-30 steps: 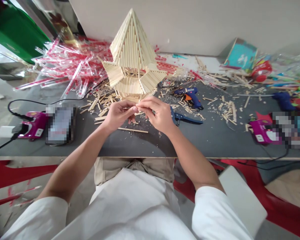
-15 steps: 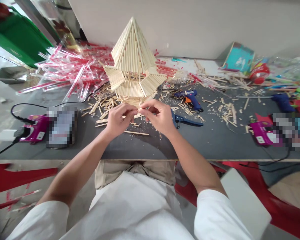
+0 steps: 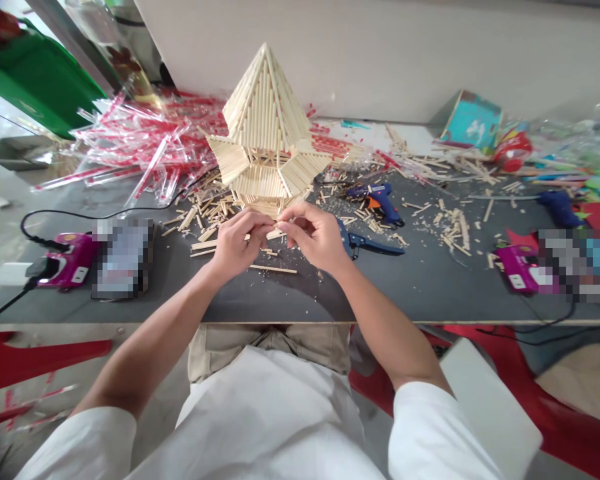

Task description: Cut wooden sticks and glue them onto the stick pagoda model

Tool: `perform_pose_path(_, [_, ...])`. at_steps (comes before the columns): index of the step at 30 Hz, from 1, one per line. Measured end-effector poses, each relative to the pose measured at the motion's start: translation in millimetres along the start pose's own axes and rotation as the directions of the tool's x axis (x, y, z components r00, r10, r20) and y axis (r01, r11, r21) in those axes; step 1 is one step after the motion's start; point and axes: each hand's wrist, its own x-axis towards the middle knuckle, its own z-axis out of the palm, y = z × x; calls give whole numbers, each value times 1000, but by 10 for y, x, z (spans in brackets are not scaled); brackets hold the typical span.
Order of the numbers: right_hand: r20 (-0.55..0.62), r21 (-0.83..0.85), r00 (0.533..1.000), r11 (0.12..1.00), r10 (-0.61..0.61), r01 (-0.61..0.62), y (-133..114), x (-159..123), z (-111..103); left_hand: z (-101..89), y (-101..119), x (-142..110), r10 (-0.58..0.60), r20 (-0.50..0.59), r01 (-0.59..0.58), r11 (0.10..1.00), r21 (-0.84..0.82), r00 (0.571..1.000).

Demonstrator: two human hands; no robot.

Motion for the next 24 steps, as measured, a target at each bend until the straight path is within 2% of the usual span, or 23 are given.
perform_pose_path(4, [16, -8, 1000, 1000, -1, 1, -21, -6, -19, 9, 4, 1, 12, 7, -13, 998, 53, 1000])
perform_pose_path(7, [-19, -40, 999, 998, -41, 40, -56, 3, -37, 15, 17, -4, -3, 2, 2, 995, 102, 1000])
perform_pose_path(10, [-137, -185, 975, 972, -172, 146, -76, 51, -80, 22, 18, -17, -32, 21, 29, 993, 115, 999])
perform_pose_path(13, [-218, -388, 916, 891, -338, 236, -36, 131, -149, 30, 3, -32, -65, 67, 56, 990, 126, 996])
perform_pose_path(16, [-194, -484, 888, 828, -418, 284, 41, 202, -204, 35, -8, -37, -84, 108, 67, 987, 147, 991])
perform_pose_path(24, [-117, -504, 900, 806, -420, 311, 83, 248, -182, 34, -10, -32, -141, 143, 111, 974, 195, 980])
